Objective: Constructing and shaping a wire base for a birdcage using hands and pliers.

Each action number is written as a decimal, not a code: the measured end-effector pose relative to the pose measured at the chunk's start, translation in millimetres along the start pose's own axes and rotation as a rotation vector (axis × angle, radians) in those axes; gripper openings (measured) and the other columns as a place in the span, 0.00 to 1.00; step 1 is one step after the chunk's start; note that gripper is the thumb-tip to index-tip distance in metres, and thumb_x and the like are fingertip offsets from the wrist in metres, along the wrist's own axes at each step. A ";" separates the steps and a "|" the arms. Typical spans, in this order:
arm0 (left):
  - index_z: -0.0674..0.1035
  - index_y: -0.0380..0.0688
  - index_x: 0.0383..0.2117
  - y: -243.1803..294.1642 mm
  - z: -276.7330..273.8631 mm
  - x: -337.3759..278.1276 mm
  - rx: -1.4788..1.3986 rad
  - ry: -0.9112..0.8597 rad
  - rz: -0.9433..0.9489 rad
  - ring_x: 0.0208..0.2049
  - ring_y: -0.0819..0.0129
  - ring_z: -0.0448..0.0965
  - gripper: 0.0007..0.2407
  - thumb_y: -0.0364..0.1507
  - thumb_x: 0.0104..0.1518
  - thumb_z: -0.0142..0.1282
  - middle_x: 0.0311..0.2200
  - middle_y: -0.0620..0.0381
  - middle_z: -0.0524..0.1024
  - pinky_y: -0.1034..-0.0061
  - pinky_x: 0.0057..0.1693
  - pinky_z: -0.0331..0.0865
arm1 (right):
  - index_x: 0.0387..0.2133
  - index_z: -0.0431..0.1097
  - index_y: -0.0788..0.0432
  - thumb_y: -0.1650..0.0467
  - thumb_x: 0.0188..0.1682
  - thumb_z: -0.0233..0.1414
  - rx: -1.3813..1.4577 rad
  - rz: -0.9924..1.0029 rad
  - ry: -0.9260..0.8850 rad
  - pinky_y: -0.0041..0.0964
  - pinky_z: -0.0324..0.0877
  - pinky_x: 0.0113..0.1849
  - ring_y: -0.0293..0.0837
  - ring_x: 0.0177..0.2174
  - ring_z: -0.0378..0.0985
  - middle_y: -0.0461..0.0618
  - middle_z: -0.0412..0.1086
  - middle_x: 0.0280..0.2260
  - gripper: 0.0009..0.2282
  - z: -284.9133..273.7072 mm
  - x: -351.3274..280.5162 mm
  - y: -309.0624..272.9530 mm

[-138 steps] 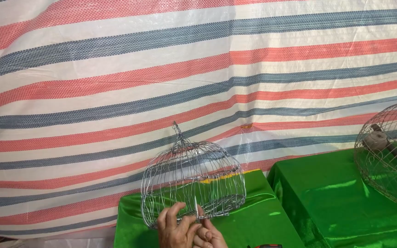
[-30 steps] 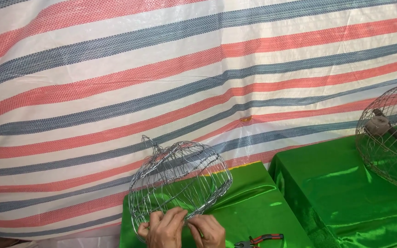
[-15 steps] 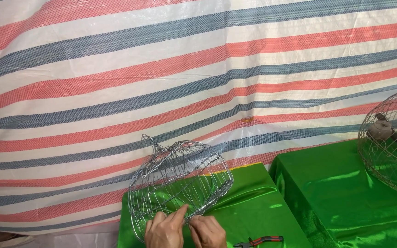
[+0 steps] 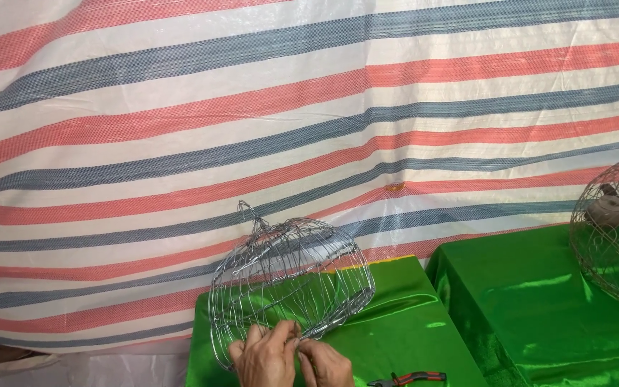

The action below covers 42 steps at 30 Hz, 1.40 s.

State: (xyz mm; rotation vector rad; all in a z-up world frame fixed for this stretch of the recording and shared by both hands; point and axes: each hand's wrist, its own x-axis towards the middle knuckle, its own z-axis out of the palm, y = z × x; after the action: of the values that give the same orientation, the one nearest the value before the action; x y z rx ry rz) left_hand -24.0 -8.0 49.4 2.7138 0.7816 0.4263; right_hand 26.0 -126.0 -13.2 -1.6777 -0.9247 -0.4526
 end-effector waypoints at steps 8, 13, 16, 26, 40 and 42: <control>0.79 0.82 0.46 -9.0 10.7 5.3 -0.086 -0.040 -0.021 0.41 0.78 0.74 0.21 0.38 0.45 0.71 0.32 0.86 0.84 0.68 0.51 0.50 | 0.33 0.75 0.54 0.68 0.51 0.55 0.057 0.102 -0.009 0.28 0.85 0.30 0.36 0.28 0.84 0.43 0.79 0.29 0.03 10.6 -12.7 20.9; 0.80 0.77 0.33 -11.2 22.0 2.6 -0.089 -0.043 -0.049 0.41 0.78 0.74 0.13 0.39 0.43 0.73 0.29 0.85 0.82 0.68 0.53 0.49 | 0.33 0.73 0.51 0.68 0.53 0.54 -0.044 0.115 -0.093 0.27 0.86 0.27 0.34 0.25 0.83 0.41 0.78 0.27 0.02 12.6 -23.7 36.3; 0.81 0.77 0.31 -14.4 33.9 0.0 -0.091 0.024 -0.013 0.38 0.75 0.75 0.12 0.41 0.43 0.73 0.26 0.77 0.75 0.66 0.52 0.50 | 0.33 0.74 0.50 0.68 0.55 0.50 0.019 0.169 -0.111 0.23 0.85 0.22 0.31 0.20 0.81 0.39 0.77 0.24 0.05 -4.2 -10.2 13.7; 0.80 0.73 0.37 0.2 -5.9 14.0 -0.087 -0.080 -0.001 0.40 0.74 0.78 0.12 0.38 0.49 0.70 0.28 0.81 0.85 0.65 0.57 0.50 | 0.45 0.75 0.31 0.57 0.29 0.73 -0.570 -0.126 0.031 0.46 0.72 0.36 0.48 0.43 0.69 0.47 0.67 0.50 0.26 -7.6 -20.5 36.1; 0.77 0.72 0.36 13.2 -37.4 18.5 -0.061 -0.250 -0.058 0.46 0.75 0.76 0.09 0.38 0.53 0.66 0.32 0.82 0.85 0.69 0.59 0.48 | 0.31 0.75 0.41 0.56 0.50 0.60 -0.464 -0.716 0.324 0.39 0.53 0.54 0.41 0.50 0.71 0.37 0.74 0.49 0.08 0.0 48.5 34.2; 0.77 0.71 0.35 14.6 -40.0 17.3 -0.062 -0.288 -0.068 0.45 0.76 0.76 0.08 0.38 0.55 0.65 0.32 0.82 0.83 0.70 0.59 0.49 | 0.27 0.76 0.52 0.66 0.48 0.62 -0.319 -0.714 0.210 0.43 0.66 0.48 0.38 0.34 0.80 0.47 0.76 0.43 0.05 5.0 42.7 41.9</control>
State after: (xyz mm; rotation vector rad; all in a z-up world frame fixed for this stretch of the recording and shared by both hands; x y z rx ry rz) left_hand -17.4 -2.9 94.6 2.6021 0.7618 0.0405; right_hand 83.9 -110.2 -11.4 -1.4940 -1.3330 -1.2858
